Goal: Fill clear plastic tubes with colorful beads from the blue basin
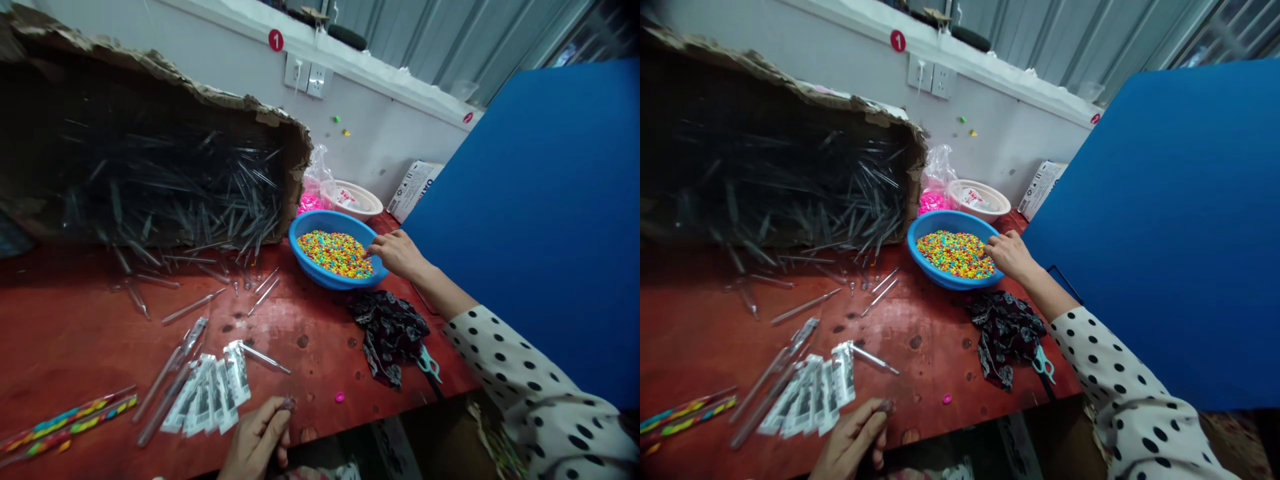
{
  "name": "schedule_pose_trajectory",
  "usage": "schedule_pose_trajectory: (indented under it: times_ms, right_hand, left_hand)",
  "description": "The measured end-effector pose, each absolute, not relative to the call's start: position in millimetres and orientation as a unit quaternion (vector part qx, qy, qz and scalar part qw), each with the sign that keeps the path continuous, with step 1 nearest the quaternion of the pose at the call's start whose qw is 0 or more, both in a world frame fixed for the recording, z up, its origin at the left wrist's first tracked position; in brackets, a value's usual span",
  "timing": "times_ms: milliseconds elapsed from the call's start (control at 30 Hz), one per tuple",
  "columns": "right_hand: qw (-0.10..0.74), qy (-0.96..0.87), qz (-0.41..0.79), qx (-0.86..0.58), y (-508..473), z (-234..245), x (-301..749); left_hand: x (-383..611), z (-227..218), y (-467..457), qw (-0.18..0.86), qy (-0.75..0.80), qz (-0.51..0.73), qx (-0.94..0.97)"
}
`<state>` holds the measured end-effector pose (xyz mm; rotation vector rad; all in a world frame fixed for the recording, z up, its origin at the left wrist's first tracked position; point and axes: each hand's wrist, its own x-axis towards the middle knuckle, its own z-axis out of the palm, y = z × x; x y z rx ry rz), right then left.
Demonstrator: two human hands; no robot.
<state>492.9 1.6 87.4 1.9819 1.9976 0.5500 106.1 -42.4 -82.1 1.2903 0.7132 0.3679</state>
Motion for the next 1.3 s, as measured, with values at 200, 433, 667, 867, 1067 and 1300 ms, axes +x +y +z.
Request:
schedule_pose_trajectory:
  times_ms: [200,433,667,867,1067,1300]
  right_hand:
    - [0.081,0.686,0.178,0.701,-2.5,82.1,498.3]
    - [-0.420,0.514,-0.121,0.738,-20.1,41.5,508.0]
    - [-0.598,0.414,-0.241,0.642,-25.1,26.4,486.5]
    - [-0.457,0.482,-0.122,0.737,-21.9,43.0,497.4]
    - [-0.106,0.569,0.146,0.802,-21.7,77.5,503.0]
    - [0.146,0.640,0.203,0.726,-5.0,83.2,494.6]
  left_hand:
    - [107.2,-80.7,-41.6,0.728,0.322,0.168,0.581]
    - [106.3,-79.5,-42.2,0.727,0.323,0.169,0.581]
    - [107.2,-80.7,-41.0,0.717,0.324,0.159,0.596]
    - [107.7,-80.8,-41.3,0.719,0.333,0.173,0.585]
    - [108.6,-80.7,-41.5,0.723,0.326,0.177,0.583]
    - [106.0,-82.3,-41.3,0.714,0.317,0.171,0.600]
